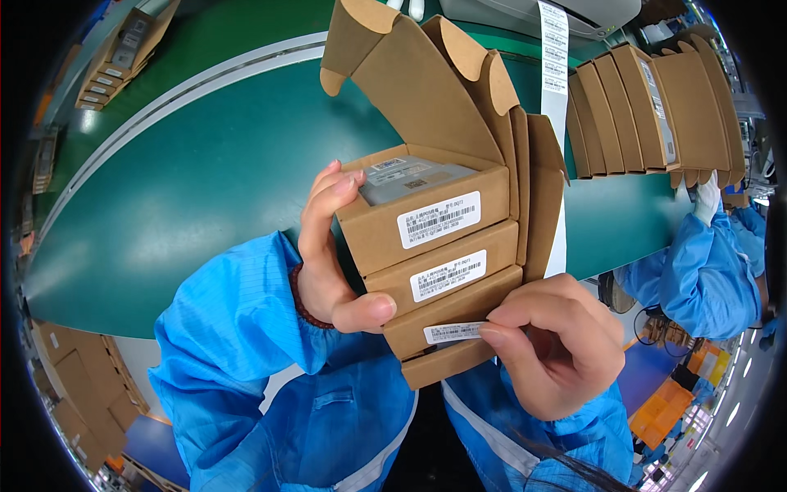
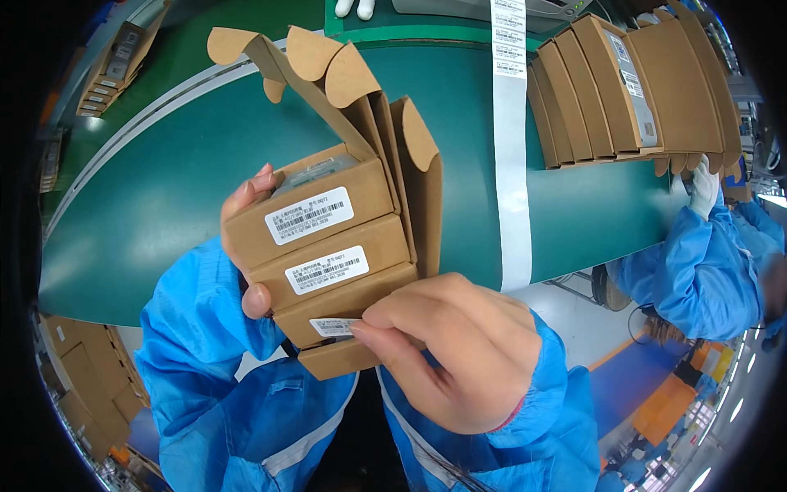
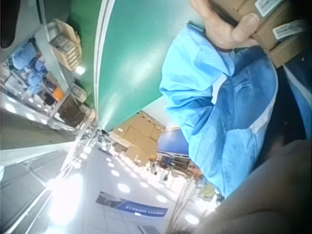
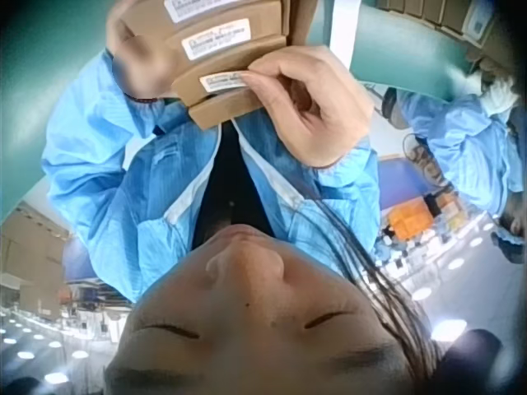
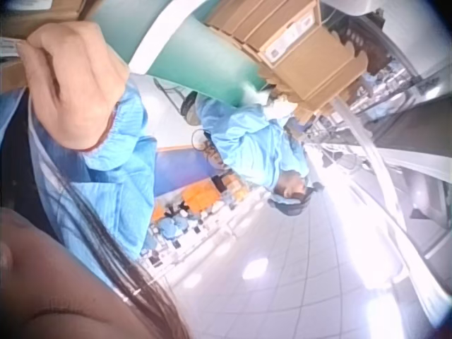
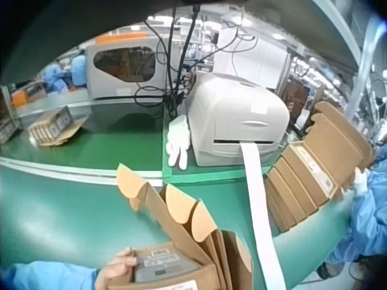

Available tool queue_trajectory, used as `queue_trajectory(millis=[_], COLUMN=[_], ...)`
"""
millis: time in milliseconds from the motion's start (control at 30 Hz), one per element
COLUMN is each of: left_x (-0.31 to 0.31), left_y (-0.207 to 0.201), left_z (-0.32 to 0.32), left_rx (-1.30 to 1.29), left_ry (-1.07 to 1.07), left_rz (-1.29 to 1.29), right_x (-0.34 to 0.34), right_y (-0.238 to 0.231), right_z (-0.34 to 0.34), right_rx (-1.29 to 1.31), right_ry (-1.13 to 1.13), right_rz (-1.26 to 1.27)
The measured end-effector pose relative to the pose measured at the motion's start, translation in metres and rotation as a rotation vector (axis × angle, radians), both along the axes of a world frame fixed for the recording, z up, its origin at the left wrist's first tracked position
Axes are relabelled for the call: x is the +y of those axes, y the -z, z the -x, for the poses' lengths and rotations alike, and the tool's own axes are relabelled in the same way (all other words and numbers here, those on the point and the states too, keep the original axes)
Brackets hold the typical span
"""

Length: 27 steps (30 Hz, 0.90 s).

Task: The person repeatedly picks up small cardboard boxes from a green workbench, opens them, and applies printed labels from a nearby printer to the exterior of each box. After labeling, the boxes are placed back on the workbench. The process is repeated for multiple boxes throughout the clip.

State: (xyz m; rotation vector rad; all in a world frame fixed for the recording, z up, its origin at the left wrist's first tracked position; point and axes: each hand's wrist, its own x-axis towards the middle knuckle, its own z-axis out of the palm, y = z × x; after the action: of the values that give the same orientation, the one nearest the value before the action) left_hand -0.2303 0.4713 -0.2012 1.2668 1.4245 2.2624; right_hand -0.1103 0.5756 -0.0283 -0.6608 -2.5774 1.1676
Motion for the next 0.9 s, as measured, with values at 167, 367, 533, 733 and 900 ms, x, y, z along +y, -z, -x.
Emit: queue_trajectory(millis=[167, 367, 533, 733, 900], left_x=[0.004, 0.002, 0.005, 0.001, 0.009], left_y=[0.025, 0.025, 0.002, 0.007, 0.007], left_z=[0.008, 0.008, 0.002, -0.004, -0.009], left_rx=[0.222, 0.197, 0.046, -0.058, -0.058], left_ry=[-0.031, -0.009, 0.002, -0.018, -0.008], left_rz=[-0.028, -0.026, -0.034, -0.028, -0.067], right_x=[0.002, 0.001, 0.003, 0.036, 0.143], right_y=[-0.001, -0.003, -0.003, -0.010, 0.039], right_z=[0.002, 0.002, 0.003, 0.014, 0.008], right_rx=[-0.017, -0.041, -0.082, -0.018, -0.008], right_ry=[-0.013, -0.024, -0.042, 0.087, 0.227], right_rz=[-0.013, -0.051, -0.130, -0.477, -0.548])
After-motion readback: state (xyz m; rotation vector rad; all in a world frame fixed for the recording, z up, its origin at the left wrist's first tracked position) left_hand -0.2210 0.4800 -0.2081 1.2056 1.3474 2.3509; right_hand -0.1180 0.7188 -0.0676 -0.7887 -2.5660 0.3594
